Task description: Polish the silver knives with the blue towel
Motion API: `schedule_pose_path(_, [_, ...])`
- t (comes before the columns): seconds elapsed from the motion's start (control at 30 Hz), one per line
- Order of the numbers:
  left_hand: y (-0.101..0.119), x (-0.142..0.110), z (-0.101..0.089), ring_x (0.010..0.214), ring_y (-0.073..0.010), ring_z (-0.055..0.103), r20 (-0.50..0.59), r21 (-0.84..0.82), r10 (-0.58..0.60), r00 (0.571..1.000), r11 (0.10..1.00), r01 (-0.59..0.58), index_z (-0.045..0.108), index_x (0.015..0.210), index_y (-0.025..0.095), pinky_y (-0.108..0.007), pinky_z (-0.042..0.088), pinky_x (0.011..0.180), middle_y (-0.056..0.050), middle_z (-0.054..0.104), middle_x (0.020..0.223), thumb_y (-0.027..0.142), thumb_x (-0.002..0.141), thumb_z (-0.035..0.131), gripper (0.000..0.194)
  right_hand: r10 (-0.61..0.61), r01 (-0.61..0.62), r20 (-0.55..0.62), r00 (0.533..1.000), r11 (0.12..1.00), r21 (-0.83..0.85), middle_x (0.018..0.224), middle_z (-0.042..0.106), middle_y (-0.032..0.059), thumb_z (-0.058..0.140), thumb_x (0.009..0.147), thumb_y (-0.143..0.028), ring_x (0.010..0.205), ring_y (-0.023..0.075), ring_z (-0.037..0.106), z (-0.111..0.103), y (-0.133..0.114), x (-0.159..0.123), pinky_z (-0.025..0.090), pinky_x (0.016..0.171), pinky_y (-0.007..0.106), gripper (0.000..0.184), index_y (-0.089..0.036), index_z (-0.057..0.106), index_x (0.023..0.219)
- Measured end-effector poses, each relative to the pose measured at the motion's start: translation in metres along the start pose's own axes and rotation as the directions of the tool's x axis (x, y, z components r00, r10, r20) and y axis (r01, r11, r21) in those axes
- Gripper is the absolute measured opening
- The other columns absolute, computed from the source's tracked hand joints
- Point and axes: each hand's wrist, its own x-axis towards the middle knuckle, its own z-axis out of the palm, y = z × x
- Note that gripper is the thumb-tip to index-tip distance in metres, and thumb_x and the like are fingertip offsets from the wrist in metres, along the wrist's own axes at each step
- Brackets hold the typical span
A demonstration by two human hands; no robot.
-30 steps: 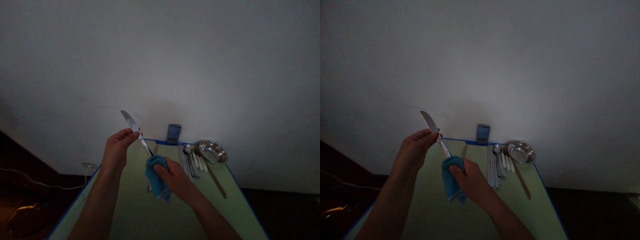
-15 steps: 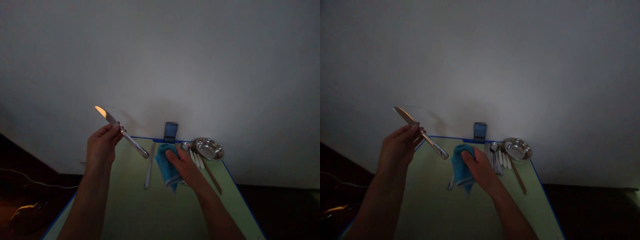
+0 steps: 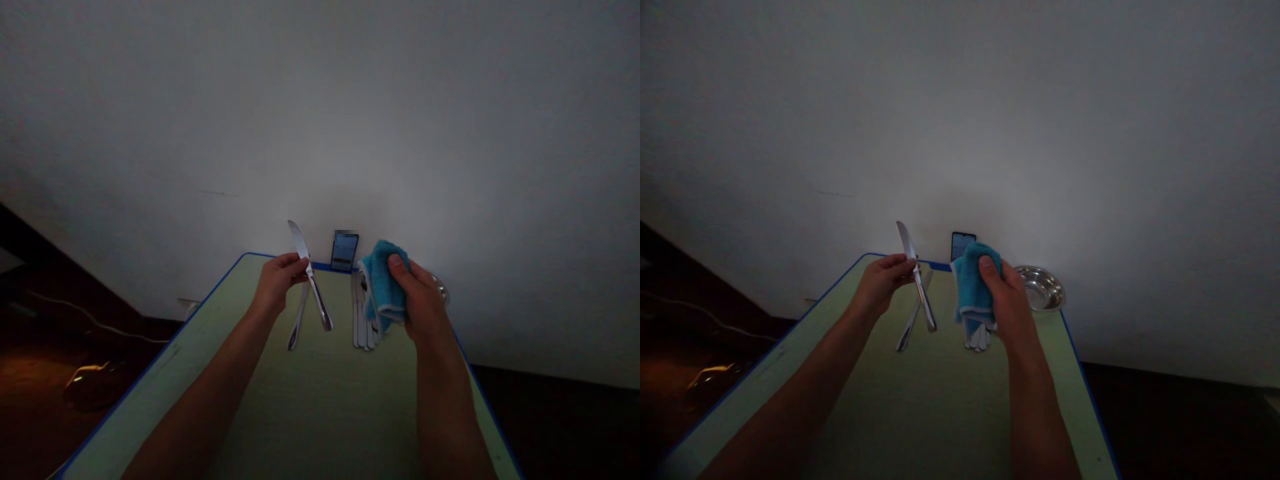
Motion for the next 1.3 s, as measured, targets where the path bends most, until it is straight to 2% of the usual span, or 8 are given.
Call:
schedule_pose_path(0.1, [-0.019, -0.001, 0.015, 0.060, -0.0127, 0.060, 0.058, 0.023, -0.051, 0.997, 0.998, 0.050, 0.068, 0.069, 0.012, -0.027, 0.053, 0.063, -0.003, 0.066, 0.066, 0.030, 0.055, 0.079, 0.025, -0.017, 0.020, -0.068, 0.998, 0.999, 0.041, 0.069, 0.060, -0.0017, 0.067, 0.071, -0.053, 0.050, 0.0074, 0.048, -0.007, -0.003, -0.001, 0.039, 0.043, 0.018, 0.039, -0.020, 0.069, 0.092])
schedule_pose_path(0.2, [-0.038, 0.002, 0.029, 0.059, -0.0128, 0.060, 0.105, 0.069, -0.114, 0.988, 0.992, 0.107, 0.067, 0.069, 0.011, -0.027, 0.054, 0.062, -0.003, 0.065, 0.065, 0.030, 0.058, 0.077, 0.024, -0.026, 0.029, -0.071, 0.997, 0.999, 0.045, 0.065, 0.057, -0.0031, 0.066, 0.072, -0.052, 0.049, 0.0077, 0.047, -0.011, -0.002, 0.000, 0.038, 0.042, 0.018, 0.037, -0.021, 0.069, 0.092])
schedule_pose_path(0.37, [-0.065, 0.010, 0.051, 0.058, -0.0102, 0.060, 0.156, 0.214, -0.252, 0.955, 0.953, 0.217, 0.063, 0.073, 0.010, -0.026, 0.053, 0.063, 0.000, 0.063, 0.066, 0.022, 0.075, 0.069, 0.014, -0.067, 0.070, -0.094, 0.993, 0.997, 0.034, 0.068, 0.060, -0.0036, 0.065, 0.073, -0.052, 0.054, 0.0091, 0.051, -0.015, -0.001, 0.001, 0.041, 0.048, 0.021, 0.032, -0.023, 0.069, 0.087])
schedule_pose_path(0.47, [-0.079, 0.015, 0.064, 0.068, -0.0112, 0.061, 0.182, 0.328, -0.341, 0.922, 0.905, 0.270, 0.061, 0.090, 0.011, -0.028, 0.053, 0.064, -0.002, 0.064, 0.082, 0.024, 0.086, 0.059, 0.014, -0.056, 0.060, -0.073, 0.996, 0.997, 0.048, 0.066, 0.060, -0.0040, 0.066, 0.072, -0.052, 0.051, 0.0091, 0.049, -0.015, -0.003, 0.001, 0.041, 0.047, 0.022, 0.033, -0.022, 0.068, 0.084])
schedule_pose_path(0.63, [-0.101, 0.021, 0.075, 0.083, -0.0157, 0.062, 0.155, 0.486, -0.420, 0.894, 0.821, 0.301, 0.057, 0.108, 0.013, -0.033, 0.054, 0.070, -0.006, 0.061, 0.102, 0.029, 0.089, 0.055, 0.025, -0.096, 0.097, -0.070, 0.993, 0.995, 0.021, 0.065, 0.061, -0.0027, 0.064, 0.072, -0.054, 0.052, 0.0099, 0.051, -0.018, -0.004, 0.002, 0.041, 0.049, 0.023, 0.037, -0.020, 0.068, 0.088])
schedule_pose_path(0.77, [-0.111, 0.024, 0.080, 0.090, -0.0181, 0.061, 0.157, 0.585, -0.452, 0.878, 0.759, 0.285, 0.056, 0.112, 0.014, -0.037, 0.053, 0.076, -0.008, 0.060, 0.109, 0.030, 0.089, 0.055, 0.029, -0.123, 0.124, -0.071, 0.990, 0.992, 0.003, 0.065, 0.061, -0.0025, 0.063, 0.072, -0.056, 0.052, 0.0099, 0.051, -0.021, -0.003, 0.003, 0.041, 0.050, 0.024, 0.041, -0.020, 0.069, 0.092])
schedule_pose_path(0.93, [-0.113, 0.028, 0.088, 0.092, -0.0195, 0.060, 0.159, 0.696, -0.466, 0.871, 0.678, 0.236, 0.056, 0.113, 0.014, -0.038, 0.052, 0.078, -0.008, 0.059, 0.111, 0.031, 0.089, 0.055, 0.030, -0.092, 0.097, -0.077, 0.993, 0.994, 0.058, 0.065, 0.057, -0.0043, 0.064, 0.073, -0.053, 0.051, 0.0086, 0.048, -0.023, 0.000, 0.005, 0.042, 0.048, 0.023, 0.037, -0.022, 0.068, 0.092])
schedule_pose_path(1.3, [-0.111, 0.032, 0.092, 0.096, -0.0209, 0.059, 0.169, 0.850, -0.420, 0.892, 0.520, 0.083, 0.056, 0.115, 0.014, -0.040, 0.051, 0.081, -0.008, 0.058, 0.114, 0.032, 0.089, 0.055, 0.031, -0.102, 0.110, -0.095, 0.990, 0.991, 0.077, 0.066, 0.058, -0.0032, 0.065, 0.073, -0.053, 0.052, 0.0090, 0.050, -0.022, 0.001, 0.005, 0.043, 0.046, 0.021, 0.034, -0.021, 0.068, 0.086])
